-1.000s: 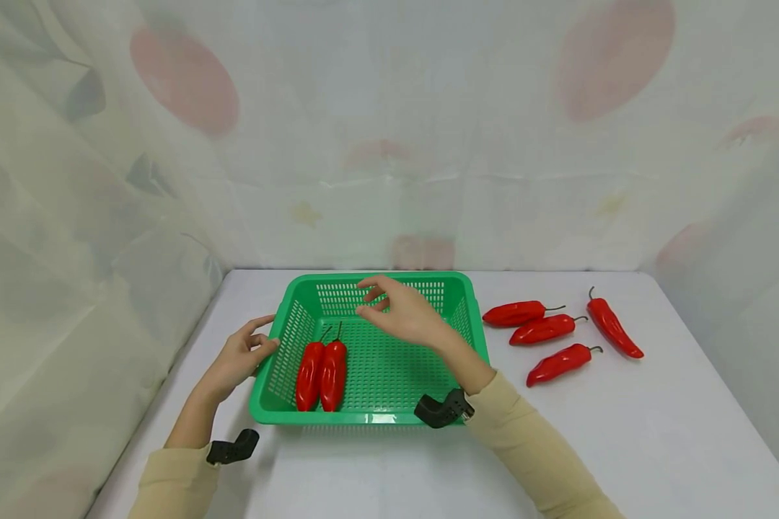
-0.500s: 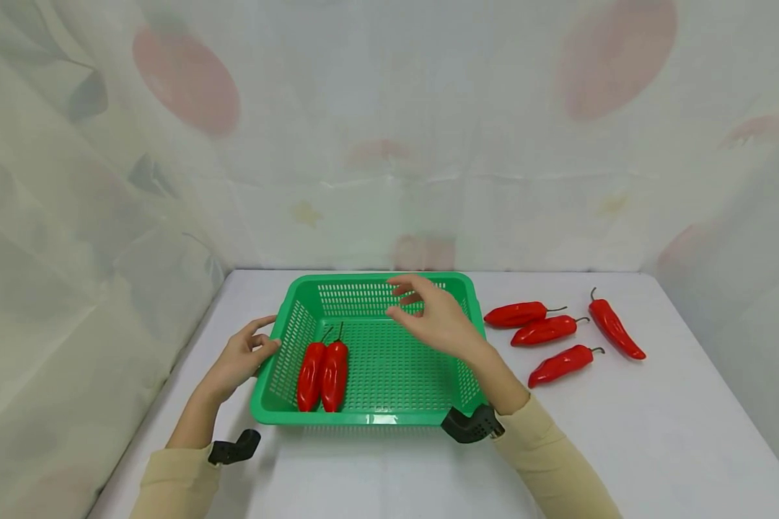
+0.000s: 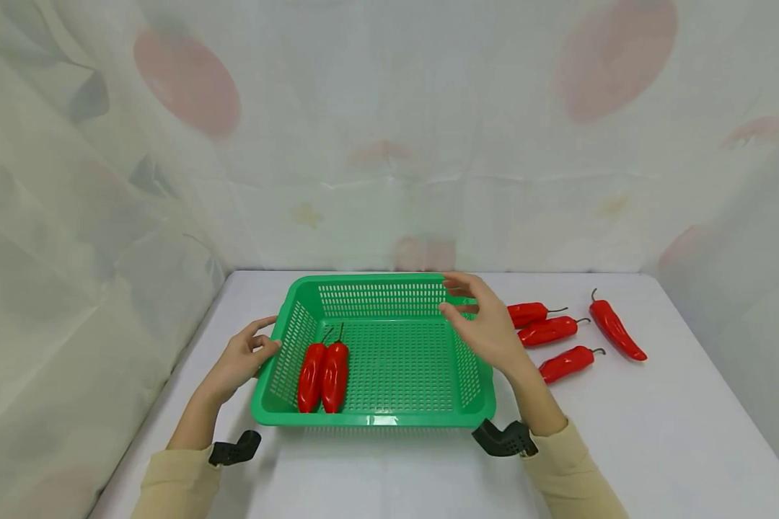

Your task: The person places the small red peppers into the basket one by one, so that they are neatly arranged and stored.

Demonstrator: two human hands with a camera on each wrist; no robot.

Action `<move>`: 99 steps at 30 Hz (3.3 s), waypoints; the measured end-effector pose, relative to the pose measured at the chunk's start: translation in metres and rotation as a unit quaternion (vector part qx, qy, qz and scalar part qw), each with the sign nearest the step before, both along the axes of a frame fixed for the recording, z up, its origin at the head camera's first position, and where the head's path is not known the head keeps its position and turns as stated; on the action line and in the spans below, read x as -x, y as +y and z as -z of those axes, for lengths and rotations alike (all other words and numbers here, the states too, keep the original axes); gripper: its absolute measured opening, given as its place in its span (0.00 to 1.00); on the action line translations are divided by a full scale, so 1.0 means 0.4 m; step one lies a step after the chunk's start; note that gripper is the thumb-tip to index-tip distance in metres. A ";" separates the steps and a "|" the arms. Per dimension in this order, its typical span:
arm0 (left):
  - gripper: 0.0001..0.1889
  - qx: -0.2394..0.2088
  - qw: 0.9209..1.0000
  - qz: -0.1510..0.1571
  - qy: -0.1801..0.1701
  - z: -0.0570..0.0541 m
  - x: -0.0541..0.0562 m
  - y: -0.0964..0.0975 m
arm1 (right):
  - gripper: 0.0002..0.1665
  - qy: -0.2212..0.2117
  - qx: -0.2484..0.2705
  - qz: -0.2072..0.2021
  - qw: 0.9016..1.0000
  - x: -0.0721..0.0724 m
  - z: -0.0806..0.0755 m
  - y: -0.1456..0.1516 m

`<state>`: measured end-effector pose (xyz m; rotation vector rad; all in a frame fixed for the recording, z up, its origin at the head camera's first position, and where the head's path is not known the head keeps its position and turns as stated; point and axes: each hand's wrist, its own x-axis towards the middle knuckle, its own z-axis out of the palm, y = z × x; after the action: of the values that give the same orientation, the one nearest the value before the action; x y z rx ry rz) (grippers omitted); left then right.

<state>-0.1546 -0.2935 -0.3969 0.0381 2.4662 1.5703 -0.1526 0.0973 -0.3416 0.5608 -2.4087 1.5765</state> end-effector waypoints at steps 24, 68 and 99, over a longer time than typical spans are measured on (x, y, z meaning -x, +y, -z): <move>0.31 0.005 1.000 -0.008 0.006 0.067 0.026 -0.040 | 0.29 0.002 -0.013 0.187 0.982 0.003 0.163 0.183; 0.31 0.009 1.000 -0.009 0.012 0.068 0.027 -0.037 | 0.40 -0.250 -0.035 0.383 0.889 -0.058 0.349 0.386; 0.32 0.008 1.000 -0.010 0.013 0.070 0.024 -0.036 | 0.40 -0.253 -0.131 0.361 0.888 -0.037 0.379 0.384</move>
<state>-0.1644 -0.3081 -0.4251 0.0328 2.5069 1.5666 -0.1379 0.2507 -0.4930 -0.7528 -2.7055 1.1493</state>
